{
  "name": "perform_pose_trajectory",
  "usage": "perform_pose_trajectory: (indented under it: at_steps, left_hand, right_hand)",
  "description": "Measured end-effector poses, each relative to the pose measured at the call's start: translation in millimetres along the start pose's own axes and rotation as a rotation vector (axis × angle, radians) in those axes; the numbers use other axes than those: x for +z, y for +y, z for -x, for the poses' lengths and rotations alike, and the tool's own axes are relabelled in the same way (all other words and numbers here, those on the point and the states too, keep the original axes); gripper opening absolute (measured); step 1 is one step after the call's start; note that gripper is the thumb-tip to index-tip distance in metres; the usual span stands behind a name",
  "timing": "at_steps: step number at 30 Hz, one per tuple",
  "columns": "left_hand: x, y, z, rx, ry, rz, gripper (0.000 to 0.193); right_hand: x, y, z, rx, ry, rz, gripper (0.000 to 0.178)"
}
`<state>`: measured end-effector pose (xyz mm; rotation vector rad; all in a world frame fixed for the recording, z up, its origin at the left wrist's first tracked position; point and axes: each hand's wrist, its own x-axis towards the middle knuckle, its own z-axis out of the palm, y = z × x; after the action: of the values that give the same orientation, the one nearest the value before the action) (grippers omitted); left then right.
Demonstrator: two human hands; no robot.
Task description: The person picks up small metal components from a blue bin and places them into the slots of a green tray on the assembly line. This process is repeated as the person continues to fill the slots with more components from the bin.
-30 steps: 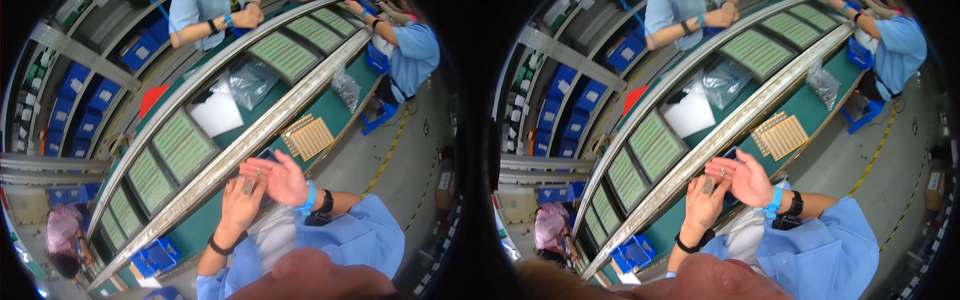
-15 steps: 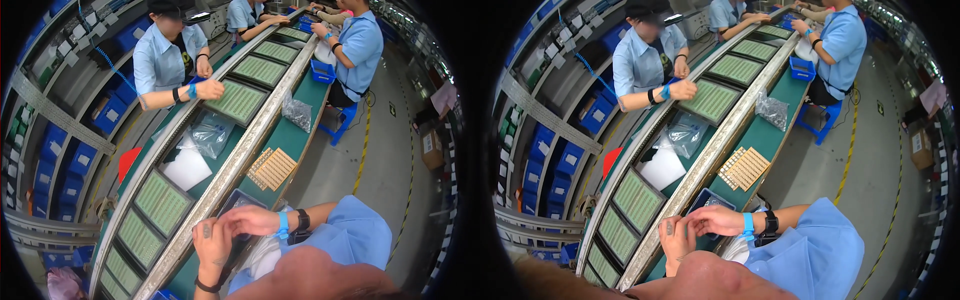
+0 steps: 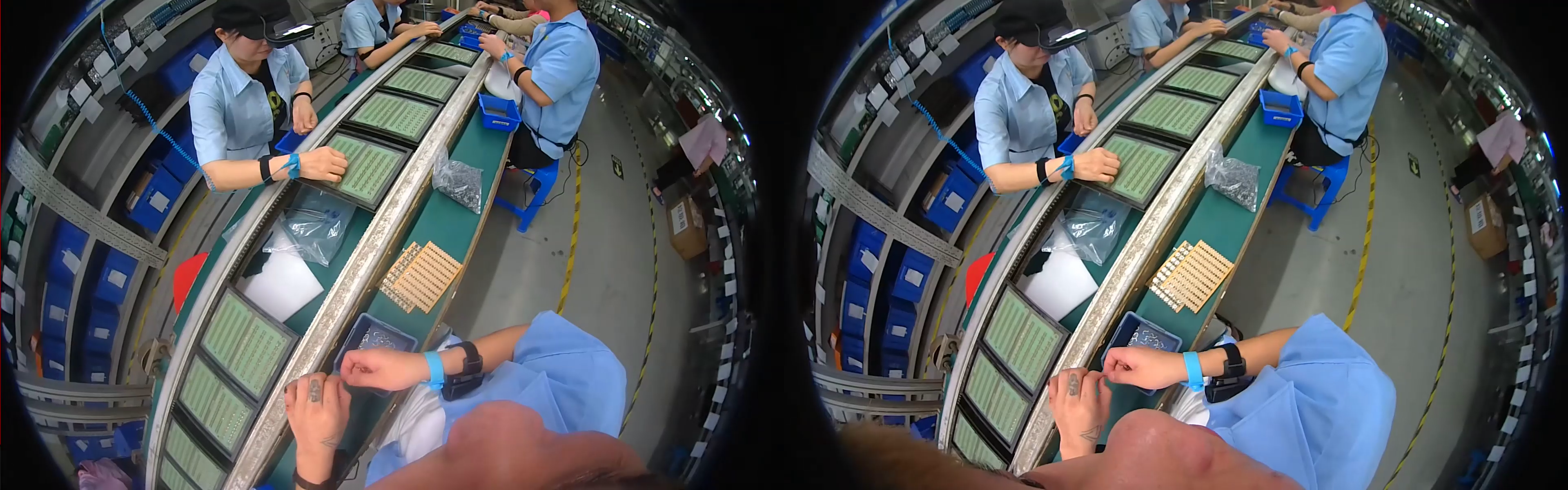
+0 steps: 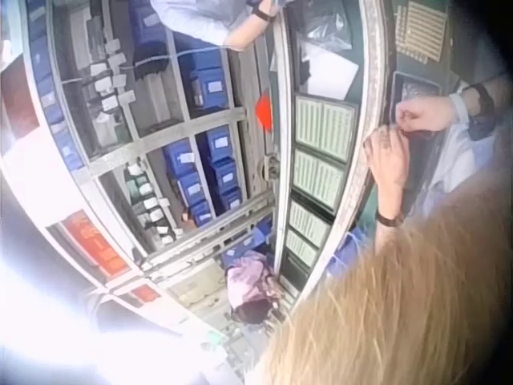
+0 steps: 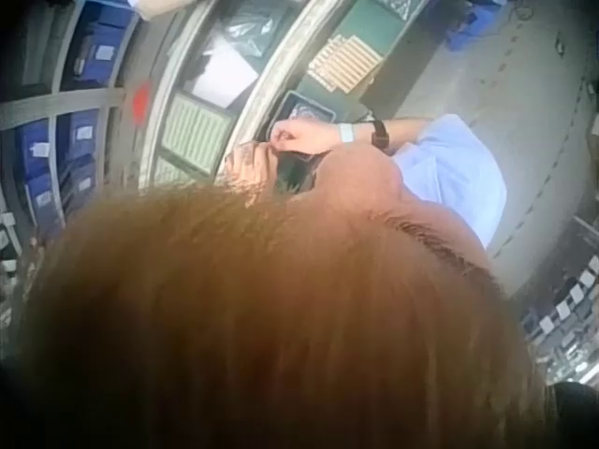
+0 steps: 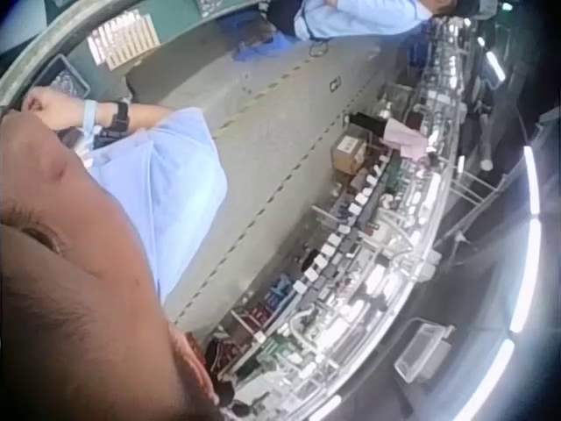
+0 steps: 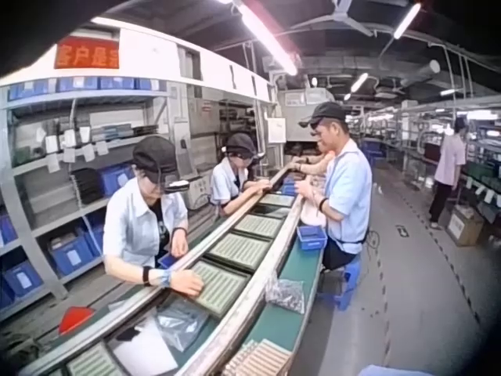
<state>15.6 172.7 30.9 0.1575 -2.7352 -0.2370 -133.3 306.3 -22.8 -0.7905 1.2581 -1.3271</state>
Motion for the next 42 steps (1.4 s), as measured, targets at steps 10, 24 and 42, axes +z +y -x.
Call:
perform_pose_trajectory:
  at_steps: [10, 24, 42]
  left_hand:
    - [-36.0, -136.7, 19.8, -0.318, 0.13, -0.163, 0.008]
    - [-15.6, -166.6, 40.1, -0.421, 0.028, -0.262, 0.005]
    - [-3.1, -171.4, 27.8, -0.361, -0.114, -0.475, 0.008]
  right_hand:
    - [-26.9, 3.9, -10.0, -0.363, -0.13, 1.126, 0.011]
    - [-36.2, 0.4, -3.5, -0.309, -0.164, 1.01, 0.014]
    - [-38.0, -3.6, -2.7, -0.243, -0.169, 1.011, 0.022]
